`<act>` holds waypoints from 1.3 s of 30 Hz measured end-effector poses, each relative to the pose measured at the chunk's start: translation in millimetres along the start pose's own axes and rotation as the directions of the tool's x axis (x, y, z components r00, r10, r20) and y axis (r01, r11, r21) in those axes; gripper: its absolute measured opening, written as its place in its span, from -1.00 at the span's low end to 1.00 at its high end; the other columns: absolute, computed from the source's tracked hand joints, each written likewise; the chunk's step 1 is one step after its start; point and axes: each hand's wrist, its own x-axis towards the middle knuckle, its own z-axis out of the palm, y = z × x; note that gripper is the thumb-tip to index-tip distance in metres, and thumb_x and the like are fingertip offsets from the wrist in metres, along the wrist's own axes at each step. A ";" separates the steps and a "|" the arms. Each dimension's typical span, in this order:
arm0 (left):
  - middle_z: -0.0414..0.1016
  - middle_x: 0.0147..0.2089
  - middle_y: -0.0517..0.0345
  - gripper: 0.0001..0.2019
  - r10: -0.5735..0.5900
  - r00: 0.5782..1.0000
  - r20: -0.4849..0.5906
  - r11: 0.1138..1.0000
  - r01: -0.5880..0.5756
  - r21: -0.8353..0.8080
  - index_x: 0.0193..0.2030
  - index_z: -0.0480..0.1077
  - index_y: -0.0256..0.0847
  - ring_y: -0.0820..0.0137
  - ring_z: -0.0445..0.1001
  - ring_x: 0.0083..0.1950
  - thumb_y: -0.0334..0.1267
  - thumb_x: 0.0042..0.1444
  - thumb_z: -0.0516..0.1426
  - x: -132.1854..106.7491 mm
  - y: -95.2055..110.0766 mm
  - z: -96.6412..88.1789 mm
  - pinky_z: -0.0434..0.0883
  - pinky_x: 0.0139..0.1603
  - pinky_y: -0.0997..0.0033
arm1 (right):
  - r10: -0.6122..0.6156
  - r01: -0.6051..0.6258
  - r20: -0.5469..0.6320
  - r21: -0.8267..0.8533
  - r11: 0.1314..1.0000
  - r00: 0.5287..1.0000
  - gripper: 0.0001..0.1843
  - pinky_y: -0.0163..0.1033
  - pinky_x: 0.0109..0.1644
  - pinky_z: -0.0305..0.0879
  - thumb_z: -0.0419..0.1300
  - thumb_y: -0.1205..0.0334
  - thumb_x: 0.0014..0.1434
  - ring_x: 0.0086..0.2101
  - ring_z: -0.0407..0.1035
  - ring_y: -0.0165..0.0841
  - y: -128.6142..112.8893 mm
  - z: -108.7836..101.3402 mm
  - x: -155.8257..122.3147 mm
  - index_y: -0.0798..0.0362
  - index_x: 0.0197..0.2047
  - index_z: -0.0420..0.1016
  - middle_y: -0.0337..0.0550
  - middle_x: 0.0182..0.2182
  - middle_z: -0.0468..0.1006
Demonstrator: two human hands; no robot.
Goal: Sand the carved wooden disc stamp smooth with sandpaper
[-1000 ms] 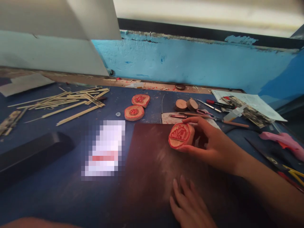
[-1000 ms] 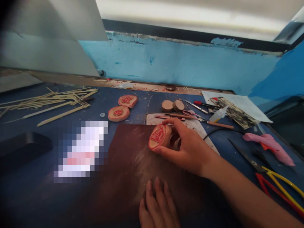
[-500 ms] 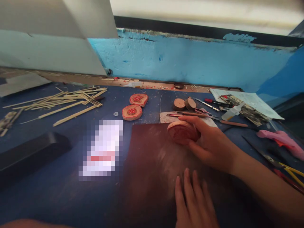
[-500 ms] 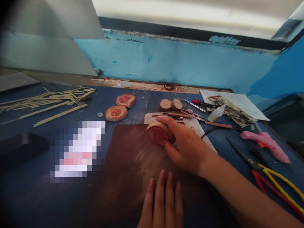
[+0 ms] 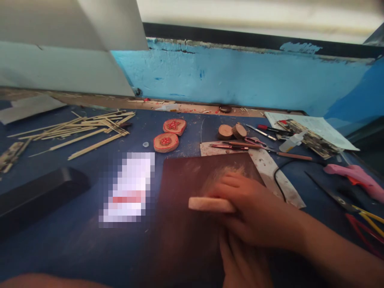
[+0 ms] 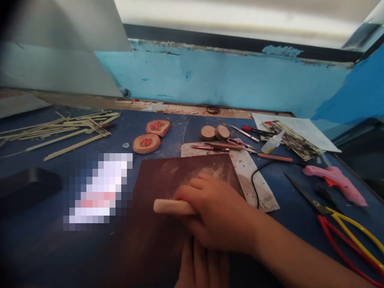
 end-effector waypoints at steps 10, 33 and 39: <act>0.49 0.25 -0.28 -0.48 -0.120 0.982 -0.144 0.984 0.098 -0.147 -0.06 0.66 -0.22 -0.37 0.37 0.34 -0.09 -0.23 0.39 0.6 -2.5 -4.2 0.37 0.28 -0.50 | -0.002 0.002 -0.003 -0.002 1.000 1.000 -0.89 -0.17 -0.08 0.25 0.22 0.27 0.36 -0.23 0.43 -0.28 -3.5 -2.0 1.8 -0.03 -0.15 0.61 -0.19 -0.28 0.63; 0.57 0.20 -0.13 -0.60 0.029 0.964 -0.263 0.999 -0.038 -0.028 0.04 0.63 -0.16 -0.05 0.56 0.20 -0.03 0.15 0.20 17.4 -34.2 -40.6 0.64 0.05 0.00 | 0.133 -0.135 0.025 0.252 0.958 0.991 -0.86 -0.25 -0.30 0.28 0.23 0.16 0.35 -0.38 0.45 -0.31 -10.0 4.7 2.1 -0.07 -0.15 0.63 -0.23 -0.36 0.65; 0.65 0.05 -0.25 -0.66 -0.117 0.943 -0.312 0.993 0.120 -0.010 -0.24 0.69 -0.17 -0.23 0.53 0.21 0.02 0.17 0.20 21.4 -30.2 -40.5 0.55 0.13 -0.35 | 0.299 -0.317 -0.267 -0.024 0.948 0.916 -0.77 -0.21 -0.38 0.18 0.26 0.04 0.31 -0.48 0.35 -0.31 16.2 -4.3 1.8 -0.01 -0.20 0.65 -0.21 -0.51 0.54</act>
